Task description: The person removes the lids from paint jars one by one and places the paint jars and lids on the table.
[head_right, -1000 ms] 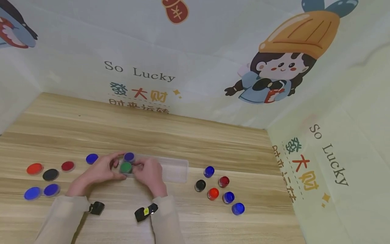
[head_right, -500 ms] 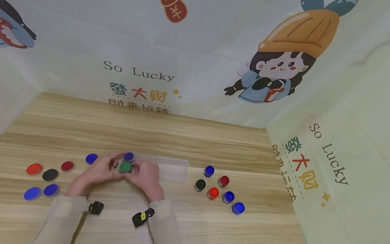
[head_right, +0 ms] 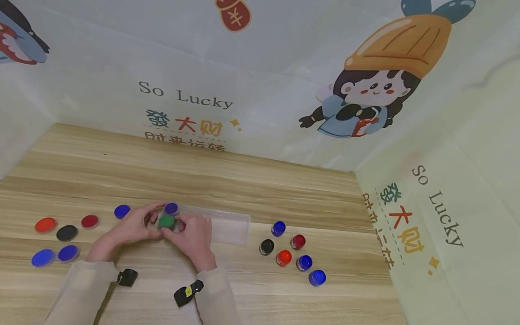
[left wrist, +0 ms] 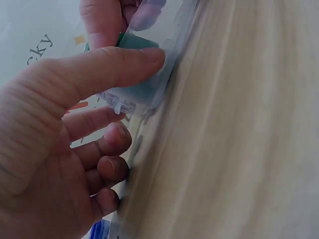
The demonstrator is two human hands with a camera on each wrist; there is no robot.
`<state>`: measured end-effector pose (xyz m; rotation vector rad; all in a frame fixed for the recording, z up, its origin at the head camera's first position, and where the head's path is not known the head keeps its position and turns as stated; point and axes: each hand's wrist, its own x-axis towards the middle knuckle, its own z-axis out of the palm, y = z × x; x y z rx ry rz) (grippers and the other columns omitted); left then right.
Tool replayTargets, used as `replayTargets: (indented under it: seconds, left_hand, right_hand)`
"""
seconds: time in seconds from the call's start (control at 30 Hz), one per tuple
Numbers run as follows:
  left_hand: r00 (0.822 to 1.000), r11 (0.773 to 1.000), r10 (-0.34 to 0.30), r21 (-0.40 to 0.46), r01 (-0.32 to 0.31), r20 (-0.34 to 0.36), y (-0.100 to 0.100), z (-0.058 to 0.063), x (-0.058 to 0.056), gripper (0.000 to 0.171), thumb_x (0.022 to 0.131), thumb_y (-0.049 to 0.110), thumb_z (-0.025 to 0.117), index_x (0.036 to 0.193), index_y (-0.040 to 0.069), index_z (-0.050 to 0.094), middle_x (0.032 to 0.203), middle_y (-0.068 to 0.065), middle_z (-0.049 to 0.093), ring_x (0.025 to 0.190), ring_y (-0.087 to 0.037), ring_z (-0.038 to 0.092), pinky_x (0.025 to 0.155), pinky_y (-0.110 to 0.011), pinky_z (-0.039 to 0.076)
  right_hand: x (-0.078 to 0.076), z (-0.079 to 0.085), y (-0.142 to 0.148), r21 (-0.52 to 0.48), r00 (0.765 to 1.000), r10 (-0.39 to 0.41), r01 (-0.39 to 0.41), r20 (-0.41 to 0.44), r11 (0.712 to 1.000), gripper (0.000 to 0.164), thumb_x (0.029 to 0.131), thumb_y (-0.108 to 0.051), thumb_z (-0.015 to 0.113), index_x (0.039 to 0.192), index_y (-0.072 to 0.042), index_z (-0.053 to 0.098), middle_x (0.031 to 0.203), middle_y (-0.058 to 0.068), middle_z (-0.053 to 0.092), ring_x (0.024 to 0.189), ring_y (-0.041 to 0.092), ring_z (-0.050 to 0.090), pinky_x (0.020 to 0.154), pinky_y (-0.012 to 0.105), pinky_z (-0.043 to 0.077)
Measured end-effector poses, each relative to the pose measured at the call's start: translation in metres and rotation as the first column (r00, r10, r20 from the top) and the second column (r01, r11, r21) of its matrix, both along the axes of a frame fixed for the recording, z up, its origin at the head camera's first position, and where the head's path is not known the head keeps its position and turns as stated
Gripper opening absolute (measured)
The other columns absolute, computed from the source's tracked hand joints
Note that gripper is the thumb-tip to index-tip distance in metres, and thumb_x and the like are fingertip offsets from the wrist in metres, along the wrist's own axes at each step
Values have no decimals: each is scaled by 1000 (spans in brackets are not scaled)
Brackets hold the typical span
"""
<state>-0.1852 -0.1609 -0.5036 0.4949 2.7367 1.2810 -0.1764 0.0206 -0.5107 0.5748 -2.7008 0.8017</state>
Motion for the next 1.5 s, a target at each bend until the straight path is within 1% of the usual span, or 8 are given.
replayTargets:
  seconds: [0.2, 0.4, 0.7, 0.83, 0.93, 1.13, 1.2, 1.5]
  left_hand:
    - [1000, 1000, -1, -3, 1, -8, 0, -3, 0, 78, 62, 12, 81, 131, -4, 48, 72, -1, 47, 61, -13, 39, 57, -26, 35]
    - [1000, 1000, 3, -18, -3, 5, 0, -4, 0, 77, 65, 15, 82, 132, -3, 47, 73, -2, 47, 62, -14, 40, 57, -26, 35]
    - [999, 1000, -2, -24, 3, 33, -5, 4, 0, 82, 68, 21, 82, 135, -3, 43, 77, -5, 47, 66, -16, 41, 58, -29, 35]
    - [1000, 999, -13, 38, 14, -26, -8, 22, -1, 67, 77, 15, 76, 133, -5, 45, 76, -6, 48, 66, -16, 41, 57, -27, 34]
    - [988, 992, -41, 115, 59, -150, -4, 41, -3, 49, 82, 11, 71, 126, -4, 54, 75, -4, 48, 66, -16, 40, 57, -25, 34]
    - [923, 960, -125, 191, 206, -364, 12, 76, -9, 37, 81, 8, 70, 115, -3, 62, 73, 3, 46, 65, -14, 40, 58, -26, 37]
    - [910, 955, -141, 189, 229, -389, 16, 86, -10, 37, 79, 7, 70, 114, -3, 63, 73, 3, 46, 65, -13, 40, 58, -25, 37]
    - [910, 936, -183, 217, 277, -372, 27, 115, -12, 37, 77, 3, 72, 113, 0, 64, 77, 3, 48, 71, -12, 41, 62, -25, 36]
  right_hand:
    - [-1, -4, -1, -59, 994, 5, -12, -106, 998, 28, 70, -40, 78, 84, -17, 73, 64, -10, 58, 59, 0, 46, 59, 17, 28]
    - [-4, -8, -1, -206, 981, 29, -69, -193, 976, 24, 69, -30, 77, 82, -11, 71, 61, -6, 58, 58, 3, 48, 62, 17, 31]
    - [-8, 7, 10, -339, 964, 28, -120, -264, 933, 23, 68, -19, 78, 82, -4, 69, 61, 1, 57, 52, 6, 45, 52, 10, 32]
    - [-11, 21, 18, -342, 961, 44, -139, -272, 929, 21, 69, -18, 79, 81, -4, 69, 60, 2, 58, 51, 8, 46, 52, 10, 33]
    - [-13, 30, 23, -344, 960, 57, -153, -274, 926, 21, 69, -16, 79, 83, -3, 69, 61, 2, 58, 52, 10, 48, 52, 11, 35]
    - [-14, 50, 29, -323, 952, 66, -166, -298, 932, 22, 70, -18, 77, 84, -3, 70, 62, 2, 58, 52, 13, 50, 54, 12, 35]
    - [-14, 57, 30, -313, 946, 72, -175, -317, 934, 23, 70, -18, 77, 85, -3, 70, 62, 2, 59, 52, 14, 51, 55, 13, 36]
    - [-15, 93, 37, -304, 905, 110, -251, -412, 919, 21, 69, -14, 76, 84, -1, 69, 60, 4, 59, 52, 13, 50, 53, 14, 37]
